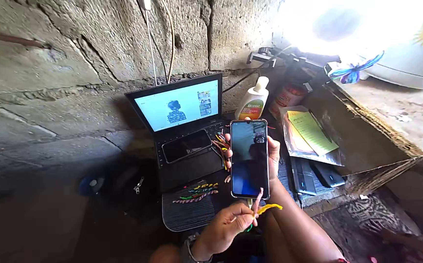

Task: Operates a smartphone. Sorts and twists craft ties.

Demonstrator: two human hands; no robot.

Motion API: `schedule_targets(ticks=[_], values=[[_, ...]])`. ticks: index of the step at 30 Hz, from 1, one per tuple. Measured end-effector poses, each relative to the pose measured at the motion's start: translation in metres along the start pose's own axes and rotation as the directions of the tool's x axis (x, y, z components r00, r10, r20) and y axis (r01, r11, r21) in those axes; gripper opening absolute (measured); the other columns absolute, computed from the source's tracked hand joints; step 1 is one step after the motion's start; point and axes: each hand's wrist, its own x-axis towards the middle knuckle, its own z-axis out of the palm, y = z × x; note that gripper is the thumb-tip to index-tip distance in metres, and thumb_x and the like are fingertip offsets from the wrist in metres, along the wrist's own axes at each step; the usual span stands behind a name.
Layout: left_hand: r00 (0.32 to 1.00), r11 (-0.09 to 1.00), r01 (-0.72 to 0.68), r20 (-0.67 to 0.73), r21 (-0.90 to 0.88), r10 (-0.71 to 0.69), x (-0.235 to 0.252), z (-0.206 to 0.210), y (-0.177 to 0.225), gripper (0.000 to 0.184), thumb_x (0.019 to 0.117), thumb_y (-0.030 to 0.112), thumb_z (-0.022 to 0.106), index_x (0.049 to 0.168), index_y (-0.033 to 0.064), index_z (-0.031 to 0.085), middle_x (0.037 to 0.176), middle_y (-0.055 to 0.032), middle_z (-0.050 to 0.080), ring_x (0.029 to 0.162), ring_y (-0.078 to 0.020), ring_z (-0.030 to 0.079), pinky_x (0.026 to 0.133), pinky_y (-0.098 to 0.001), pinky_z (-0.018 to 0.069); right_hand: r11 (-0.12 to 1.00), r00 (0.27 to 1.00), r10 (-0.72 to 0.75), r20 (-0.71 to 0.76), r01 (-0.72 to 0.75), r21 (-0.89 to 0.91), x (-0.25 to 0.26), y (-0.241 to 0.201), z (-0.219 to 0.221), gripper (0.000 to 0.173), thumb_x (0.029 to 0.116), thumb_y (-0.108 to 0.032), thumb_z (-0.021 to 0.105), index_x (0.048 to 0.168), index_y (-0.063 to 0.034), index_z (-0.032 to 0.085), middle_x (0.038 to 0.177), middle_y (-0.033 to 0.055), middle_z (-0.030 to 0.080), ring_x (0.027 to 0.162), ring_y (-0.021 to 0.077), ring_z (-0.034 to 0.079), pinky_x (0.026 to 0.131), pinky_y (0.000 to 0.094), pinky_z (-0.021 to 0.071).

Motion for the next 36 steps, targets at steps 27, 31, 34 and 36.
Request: schedule_targets(ticks=[27, 31, 34, 36], values=[[0.969, 0.898, -0.134, -0.134, 0.419, 0.207, 0.011, 0.028, -0.013, 0.031, 0.1093, 0.023, 0.038, 0.094, 0.0047, 0.058, 0.091, -0.0021, 0.054, 0.092, -0.0012, 0.052, 0.085, -0.0143, 0.0421, 1.0, 0.999, 0.001, 0.051, -0.002, 0.006, 0.0, -0.005, 0.001, 0.065, 0.0857, -0.053, 0.068, 0.146, -0.035, 0.052, 0.136, 0.0166, 0.06, 0.106, 0.0346, 0.068, 0.083, 0.0482, 0.0596], [0.969, 0.89, -0.144, -0.123, 0.433, 0.217, 0.011, 0.028, -0.013, 0.029, 0.1087, 0.021, 0.039, 0.094, 0.0045, 0.059, 0.092, -0.0025, 0.055, 0.094, -0.002, 0.052, 0.088, -0.0146, 0.0417, 1.0, 0.997, 0.011, 0.071, -0.012, 0.016, 0.001, -0.005, 0.001, 0.065, 0.0853, -0.052, 0.068, 0.146, -0.0352, 0.052, 0.138, 0.0168, 0.059, 0.107, 0.0353, 0.067, 0.084, 0.0483, 0.0589], [0.962, 0.882, -0.148, -0.141, 0.448, 0.233, 0.012, 0.026, -0.015, 0.03, 0.1089, 0.024, 0.039, 0.094, 0.0057, 0.059, 0.092, -0.002, 0.055, 0.093, -0.0016, 0.052, 0.086, -0.0143, 0.0421, 0.991, 1.0, 0.01, 0.004, -0.009, -0.131, -0.002, -0.011, 0.001, 0.063, 0.0905, -0.055, 0.063, 0.148, -0.0319, 0.051, 0.14, 0.0157, 0.059, 0.117, 0.034, 0.065, 0.093, 0.0505, 0.0568], [0.956, 0.88, -0.13, -0.176, 0.456, 0.233, 0.013, 0.022, -0.014, 0.032, 0.1092, 0.026, 0.04, 0.093, 0.0064, 0.059, 0.093, -0.0012, 0.053, 0.092, -0.0004, 0.052, 0.085, -0.0134, 0.0425, 0.933, 0.992, -0.06, -0.107, 0.018, -0.36, -0.006, -0.014, 0.006, 0.058, 0.0928, -0.061, 0.057, 0.134, -0.0206, 0.063, 0.123, 0.0146, 0.069, 0.108, 0.0271, 0.07, 0.089, 0.0453, 0.0594]])
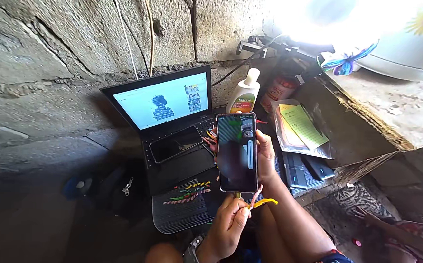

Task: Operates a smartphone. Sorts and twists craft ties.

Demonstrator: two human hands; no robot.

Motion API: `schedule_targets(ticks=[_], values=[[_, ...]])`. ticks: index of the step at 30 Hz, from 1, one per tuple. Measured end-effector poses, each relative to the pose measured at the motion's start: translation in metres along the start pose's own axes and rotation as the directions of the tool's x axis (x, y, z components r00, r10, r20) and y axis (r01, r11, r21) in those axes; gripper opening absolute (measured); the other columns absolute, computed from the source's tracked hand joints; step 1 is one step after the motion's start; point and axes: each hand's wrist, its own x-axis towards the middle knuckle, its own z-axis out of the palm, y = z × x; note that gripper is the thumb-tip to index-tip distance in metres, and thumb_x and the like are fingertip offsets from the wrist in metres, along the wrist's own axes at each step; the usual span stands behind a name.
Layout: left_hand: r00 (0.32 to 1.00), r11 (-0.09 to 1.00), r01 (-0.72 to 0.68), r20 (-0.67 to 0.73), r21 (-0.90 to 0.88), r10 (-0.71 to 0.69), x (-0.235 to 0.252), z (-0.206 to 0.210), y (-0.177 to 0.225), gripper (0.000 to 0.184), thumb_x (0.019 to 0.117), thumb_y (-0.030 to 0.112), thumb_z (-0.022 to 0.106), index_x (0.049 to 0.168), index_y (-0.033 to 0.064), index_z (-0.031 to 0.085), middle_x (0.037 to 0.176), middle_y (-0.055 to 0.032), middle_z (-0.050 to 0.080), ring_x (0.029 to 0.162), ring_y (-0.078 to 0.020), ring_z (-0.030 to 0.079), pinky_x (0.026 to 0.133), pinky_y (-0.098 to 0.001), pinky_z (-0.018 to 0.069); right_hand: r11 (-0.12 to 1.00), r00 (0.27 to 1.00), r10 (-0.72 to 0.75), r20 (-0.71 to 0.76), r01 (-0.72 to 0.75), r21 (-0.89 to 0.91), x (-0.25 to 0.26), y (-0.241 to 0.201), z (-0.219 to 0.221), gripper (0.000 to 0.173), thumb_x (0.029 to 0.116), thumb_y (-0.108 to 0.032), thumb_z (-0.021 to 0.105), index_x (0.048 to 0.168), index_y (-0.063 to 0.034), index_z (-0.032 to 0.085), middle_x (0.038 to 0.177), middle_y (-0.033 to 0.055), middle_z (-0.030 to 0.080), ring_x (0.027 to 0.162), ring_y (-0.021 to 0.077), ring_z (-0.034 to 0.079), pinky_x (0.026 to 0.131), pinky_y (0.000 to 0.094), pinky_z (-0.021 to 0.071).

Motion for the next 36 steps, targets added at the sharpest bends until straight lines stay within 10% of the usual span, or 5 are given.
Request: schedule_targets(ticks=[8, 16, 22, 29, 36], values=[[0.997, 0.995, 0.063, -0.048, 0.078, -0.06, 0.002, -0.003, -0.001, 0.029, 0.107, 0.021, 0.043, 0.093, 0.004, 0.061, 0.094, -0.0028, 0.055, 0.093, -0.0013, 0.052, 0.083, -0.0133, 0.0432, 0.936, 0.935, -0.101, -0.339, -0.027, -0.352, -0.006, -0.002, 0.015, 0.039, 0.0779, -0.007, 0.059, 0.116, -0.0125, 0.057, 0.089, 0.0021, 0.074, 0.081, 0.0105, 0.073, 0.074, 0.0313, 0.0616], [0.998, 0.993, 0.053, -0.048, 0.108, -0.048, 0.002, -0.005, -0.002, 0.03, 0.1076, 0.024, 0.043, 0.092, 0.0047, 0.061, 0.093, -0.0028, 0.055, 0.092, -0.0009, 0.052, 0.083, -0.0132, 0.0431, 0.874, 0.905, -0.175, -0.387, -0.038, -0.485, -0.004, -0.003, 0.018, 0.033, 0.0939, -0.037, 0.055, 0.12, -0.0176, 0.059, 0.096, -0.0035, 0.073, 0.089, 0.0051, 0.071, 0.082, 0.0271, 0.0601], [0.997, 0.994, 0.062, -0.041, 0.089, -0.059, 0.002, -0.005, -0.002, 0.029, 0.1073, 0.023, 0.043, 0.092, 0.0052, 0.061, 0.093, -0.0018, 0.055, 0.092, -0.0002, 0.052, 0.084, -0.0129, 0.0427, 0.955, 0.965, -0.161, -0.209, 0.098, -0.28, -0.006, -0.003, 0.012, 0.045, 0.0865, -0.062, 0.065, 0.107, -0.0226, 0.071, 0.092, -0.0023, 0.076, 0.086, 0.0068, 0.073, 0.078, 0.0301, 0.0616], [0.999, 0.995, 0.024, -0.031, 0.097, -0.022, -0.001, -0.004, 0.0, 0.029, 0.1081, 0.024, 0.042, 0.094, 0.0058, 0.06, 0.09, -0.0011, 0.055, 0.092, -0.0009, 0.053, 0.085, -0.0135, 0.0427, 0.969, 0.978, 0.146, 0.153, -0.172, 0.179, -0.001, 0.001, -0.002, 0.082, 0.0808, -0.075, 0.063, 0.14, -0.0183, 0.059, 0.139, 0.0193, 0.06, 0.121, 0.0331, 0.064, 0.098, 0.0481, 0.0548], [1.0, 0.996, 0.006, -0.025, 0.087, -0.004, -0.002, -0.012, 0.0, 0.03, 0.1086, 0.024, 0.041, 0.094, 0.0053, 0.06, 0.091, -0.0013, 0.055, 0.093, -0.0009, 0.053, 0.086, -0.0143, 0.0426, 0.993, 0.999, 0.047, 0.026, -0.05, 0.105, 0.0, 0.001, 0.002, 0.068, 0.0907, -0.073, 0.053, 0.129, -0.0189, 0.067, 0.123, 0.0128, 0.07, 0.111, 0.0244, 0.069, 0.092, 0.0423, 0.0587]])
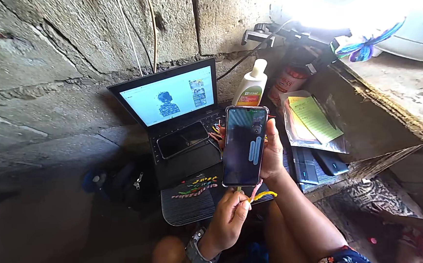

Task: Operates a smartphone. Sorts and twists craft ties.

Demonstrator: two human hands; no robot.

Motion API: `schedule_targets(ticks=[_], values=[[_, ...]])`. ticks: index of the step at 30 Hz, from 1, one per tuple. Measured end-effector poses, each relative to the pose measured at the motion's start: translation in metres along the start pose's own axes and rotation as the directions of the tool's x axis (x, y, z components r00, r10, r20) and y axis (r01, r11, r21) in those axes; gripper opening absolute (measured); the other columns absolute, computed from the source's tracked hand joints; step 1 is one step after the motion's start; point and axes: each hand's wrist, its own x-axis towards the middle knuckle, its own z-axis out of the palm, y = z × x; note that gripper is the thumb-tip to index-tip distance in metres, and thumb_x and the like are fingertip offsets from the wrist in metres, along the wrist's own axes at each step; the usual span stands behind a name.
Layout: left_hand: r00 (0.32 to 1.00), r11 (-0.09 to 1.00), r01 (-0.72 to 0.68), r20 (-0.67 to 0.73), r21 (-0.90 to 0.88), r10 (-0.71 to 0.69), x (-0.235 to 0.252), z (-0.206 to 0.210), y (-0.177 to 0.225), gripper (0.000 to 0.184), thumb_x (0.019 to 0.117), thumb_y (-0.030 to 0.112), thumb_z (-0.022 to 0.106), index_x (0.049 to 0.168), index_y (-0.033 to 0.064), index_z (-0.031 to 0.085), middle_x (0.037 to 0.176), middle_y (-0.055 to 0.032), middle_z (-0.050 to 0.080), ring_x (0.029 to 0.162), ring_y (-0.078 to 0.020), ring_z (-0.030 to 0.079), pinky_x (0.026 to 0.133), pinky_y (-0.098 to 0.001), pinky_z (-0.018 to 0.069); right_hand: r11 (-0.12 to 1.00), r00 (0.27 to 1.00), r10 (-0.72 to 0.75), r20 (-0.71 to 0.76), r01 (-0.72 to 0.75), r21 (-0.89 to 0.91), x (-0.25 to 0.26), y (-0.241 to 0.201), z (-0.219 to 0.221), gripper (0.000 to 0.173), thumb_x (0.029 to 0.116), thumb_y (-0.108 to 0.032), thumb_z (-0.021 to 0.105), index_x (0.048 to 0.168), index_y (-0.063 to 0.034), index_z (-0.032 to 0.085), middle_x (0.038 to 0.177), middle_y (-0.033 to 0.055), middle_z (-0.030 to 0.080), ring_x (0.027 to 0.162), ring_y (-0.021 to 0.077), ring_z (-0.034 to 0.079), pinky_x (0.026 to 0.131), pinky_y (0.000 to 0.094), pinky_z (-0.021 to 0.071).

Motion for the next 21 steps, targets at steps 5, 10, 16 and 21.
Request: schedule_targets(ticks=[5, 10, 16, 21], values=[[0.997, 0.996, 0.03, -0.078, 0.087, -0.023, -0.007, -0.039, 0.008, 0.031, 0.1088, 0.028, 0.041, 0.092, 0.0095, 0.06, 0.092, 0.0022, 0.057, 0.095, 0.0006, 0.053, 0.088, -0.0164, 0.0434, 0.972, 0.957, -0.156, -0.243, 0.106, -0.208, 0.006, -0.007, 0.011, 0.061, 0.1042, -0.064, 0.027, 0.124, -0.0217, 0.066, 0.113, 0.0019, 0.073, 0.107, 0.0145, 0.069, 0.091, 0.0389, 0.059], [0.973, 0.986, 0.094, -0.222, 0.138, -0.062, -0.011, -0.105, 0.028, 0.028, 0.1077, 0.027, 0.041, 0.09, 0.0149, 0.059, 0.094, 0.0098, 0.055, 0.088, 0.006, 0.052, 0.078, -0.0132, 0.0445, 0.963, 0.983, -0.111, -0.148, 0.069, -0.261, 0.018, -0.003, 0.006, 0.043, 0.11, -0.037, 0.027, 0.131, -0.0227, 0.061, 0.122, 0.0019, 0.069, 0.11, 0.016, 0.067, 0.091, 0.0373, 0.0582], [0.917, 0.945, 0.274, -0.344, 0.179, -0.2, -0.001, -0.209, 0.032, 0.029, 0.1028, 0.02, 0.037, 0.088, 0.02, 0.062, 0.086, 0.0139, 0.062, 0.084, 0.0029, 0.057, 0.081, -0.0192, 0.048, 0.833, 0.948, 0.195, -0.25, -0.295, -0.468, 0.069, 0.019, 0.011, 0.037, 0.11, -0.026, 0.029, 0.134, -0.0131, 0.054, 0.112, 0.0036, 0.069, 0.095, 0.0153, 0.07, 0.08, 0.0343, 0.0608], [0.885, 0.924, 0.366, -0.348, 0.109, -0.31, 0.028, -0.273, 0.007, 0.028, 0.1071, 0.023, 0.026, 0.102, 0.0166, 0.053, 0.095, 0.007, 0.066, 0.087, -0.0028, 0.063, 0.082, -0.0227, 0.0514, 0.754, 0.947, 0.206, -0.245, -0.313, -0.577, 0.138, 0.046, 0.004, 0.034, 0.1124, -0.021, 0.029, 0.132, -0.0057, 0.052, 0.11, 0.0049, 0.066, 0.098, 0.0125, 0.066, 0.088, 0.0335, 0.0557]])
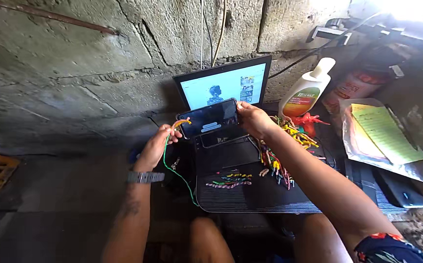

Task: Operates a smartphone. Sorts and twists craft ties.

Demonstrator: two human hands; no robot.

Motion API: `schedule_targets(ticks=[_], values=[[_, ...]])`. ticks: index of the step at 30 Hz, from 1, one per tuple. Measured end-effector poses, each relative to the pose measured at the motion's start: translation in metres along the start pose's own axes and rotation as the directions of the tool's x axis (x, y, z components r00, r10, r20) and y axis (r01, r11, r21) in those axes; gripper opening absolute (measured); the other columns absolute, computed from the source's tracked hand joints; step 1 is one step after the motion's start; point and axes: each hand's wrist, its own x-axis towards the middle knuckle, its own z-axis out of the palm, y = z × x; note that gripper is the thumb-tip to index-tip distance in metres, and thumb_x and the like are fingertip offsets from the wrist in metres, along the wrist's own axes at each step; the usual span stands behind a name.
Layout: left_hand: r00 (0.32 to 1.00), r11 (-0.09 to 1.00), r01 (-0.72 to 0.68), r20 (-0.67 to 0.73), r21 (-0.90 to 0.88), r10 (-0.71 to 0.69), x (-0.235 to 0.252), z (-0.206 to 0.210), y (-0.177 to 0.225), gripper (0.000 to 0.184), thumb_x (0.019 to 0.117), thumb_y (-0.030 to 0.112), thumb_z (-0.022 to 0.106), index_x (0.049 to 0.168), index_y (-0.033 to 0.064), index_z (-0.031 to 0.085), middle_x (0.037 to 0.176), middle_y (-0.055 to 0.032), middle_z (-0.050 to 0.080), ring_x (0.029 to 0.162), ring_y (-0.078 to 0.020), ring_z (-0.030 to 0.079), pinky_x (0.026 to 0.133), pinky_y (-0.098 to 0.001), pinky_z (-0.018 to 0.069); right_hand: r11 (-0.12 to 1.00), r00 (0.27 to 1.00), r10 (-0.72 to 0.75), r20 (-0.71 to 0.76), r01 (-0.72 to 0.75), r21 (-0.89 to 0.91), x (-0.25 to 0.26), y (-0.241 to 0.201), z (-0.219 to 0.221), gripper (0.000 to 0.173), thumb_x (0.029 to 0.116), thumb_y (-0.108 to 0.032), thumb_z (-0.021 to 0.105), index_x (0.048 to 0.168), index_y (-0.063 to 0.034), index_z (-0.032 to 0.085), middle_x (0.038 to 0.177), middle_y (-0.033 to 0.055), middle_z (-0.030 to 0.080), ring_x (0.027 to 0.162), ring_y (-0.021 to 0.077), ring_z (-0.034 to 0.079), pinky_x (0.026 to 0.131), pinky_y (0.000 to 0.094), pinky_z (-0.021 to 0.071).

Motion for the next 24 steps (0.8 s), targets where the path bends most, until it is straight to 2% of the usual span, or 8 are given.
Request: schedule_targets(ticks=[5, 9, 13, 15, 17, 20, 22, 24], values=[[0.993, 0.989, 0.118, -0.009, -0.09, -0.119, 0.046, -0.002, -0.03, 0.029, 0.1073, 0.023, 0.026, 0.101, 0.0158, 0.053, 0.098, 0.0033, 0.067, 0.09, -0.0054, 0.064, 0.082, -0.0234, 0.0516, 0.958, 0.996, -0.058, -0.075, 0.035, -0.283, 0.046, 0.014, -0.009, 0.03, 0.1119, -0.014, 0.033, 0.128, -0.0004, 0.055, 0.108, 0.0083, 0.063, 0.094, 0.0101, 0.063, 0.087, 0.031, 0.053], [0.977, 0.976, 0.212, -0.021, -0.046, -0.213, 0.061, 0.006, -0.045, 0.03, 0.1087, 0.023, 0.027, 0.099, 0.0144, 0.054, 0.096, 0.0017, 0.068, 0.091, -0.0069, 0.063, 0.085, -0.0262, 0.0492, 0.878, 0.993, -0.033, -0.111, -0.024, -0.478, 0.058, 0.026, -0.021, 0.031, 0.1105, -0.01, 0.037, 0.132, 0.0022, 0.056, 0.122, 0.0174, 0.063, 0.108, 0.0194, 0.062, 0.096, 0.0394, 0.0502], [0.959, 0.958, 0.285, 0.014, -0.036, -0.284, 0.067, 0.007, -0.055, 0.029, 0.1093, 0.025, 0.029, 0.103, 0.0141, 0.056, 0.099, 0.0022, 0.067, 0.09, -0.0055, 0.063, 0.084, -0.0248, 0.0492, 0.813, 0.987, 0.024, -0.159, -0.112, -0.572, 0.057, 0.02, -0.02, 0.034, 0.1118, -0.015, 0.036, 0.136, -0.0012, 0.057, 0.128, 0.0185, 0.063, 0.115, 0.0242, 0.062, 0.1, 0.0443, 0.0487], [0.961, 0.959, 0.276, 0.018, -0.058, -0.276, 0.072, 0.005, -0.059, 0.031, 0.1102, 0.023, 0.028, 0.105, 0.012, 0.056, 0.097, 0.0015, 0.068, 0.088, -0.0058, 0.064, 0.081, -0.0235, 0.0514, 0.735, 0.981, 0.031, -0.192, -0.153, -0.661, 0.053, 0.013, -0.017, 0.039, 0.112, -0.018, 0.036, 0.142, -0.0048, 0.056, 0.135, 0.0189, 0.062, 0.125, 0.0283, 0.06, 0.107, 0.0487, 0.0446], [0.961, 0.96, 0.277, 0.016, -0.048, -0.277, 0.075, 0.004, -0.057, 0.032, 0.1102, 0.023, 0.027, 0.107, 0.0106, 0.056, 0.098, 0.0, 0.07, 0.089, -0.0069, 0.065, 0.082, -0.0246, 0.0515, 0.595, 0.977, -0.068, -0.2, -0.121, -0.795, 0.039, 0.011, -0.011, 0.041, 0.1107, -0.018, 0.04, 0.147, -0.0041, 0.051, 0.14, 0.0214, 0.059, 0.129, 0.0345, 0.058, 0.109, 0.053, 0.043], [0.957, 0.955, 0.292, -0.009, 0.051, -0.291, 0.077, 0.007, -0.051, 0.033, 0.1108, 0.024, 0.027, 0.11, 0.007, 0.056, 0.106, -0.0037, 0.068, 0.097, -0.0091, 0.062, 0.088, -0.0298, 0.0481, 0.352, 0.951, -0.308, -0.006, 0.108, -0.93, 0.007, 0.027, -0.003, 0.03, 0.0993, -0.011, 0.062, 0.127, 0.0003, 0.065, 0.127, 0.0251, 0.061, 0.117, 0.043, 0.06, 0.099, 0.0578, 0.049], [0.962, 0.955, 0.274, -0.047, 0.116, -0.27, 0.075, 0.009, -0.045, 0.037, 0.1101, 0.024, 0.027, 0.117, 0.0003, 0.056, 0.121, -0.0117, 0.06, 0.113, -0.017, 0.056, 0.097, -0.0391, 0.0428, 0.26, 0.959, -0.265, 0.103, 0.174, -0.95, -0.013, 0.039, 0.005, 0.021, 0.0954, -0.017, 0.071, 0.113, -0.0065, 0.075, 0.118, 0.019, 0.068, 0.112, 0.0413, 0.063, 0.094, 0.0589, 0.0508], [0.962, 0.949, 0.256, -0.14, 0.182, -0.233, 0.068, 0.012, -0.037, 0.042, 0.1094, 0.024, 0.028, 0.124, -0.004, 0.056, 0.137, -0.0191, 0.054, 0.127, -0.0248, 0.049, 0.106, -0.047, 0.0386, 0.21, 0.978, -0.15, 0.141, 0.171, -0.963, -0.022, 0.05, 0.009, 0.02, 0.0945, -0.021, 0.073, 0.111, -0.0111, 0.077, 0.119, 0.0143, 0.07, 0.112, 0.0385, 0.063, 0.093, 0.0586, 0.0499]])
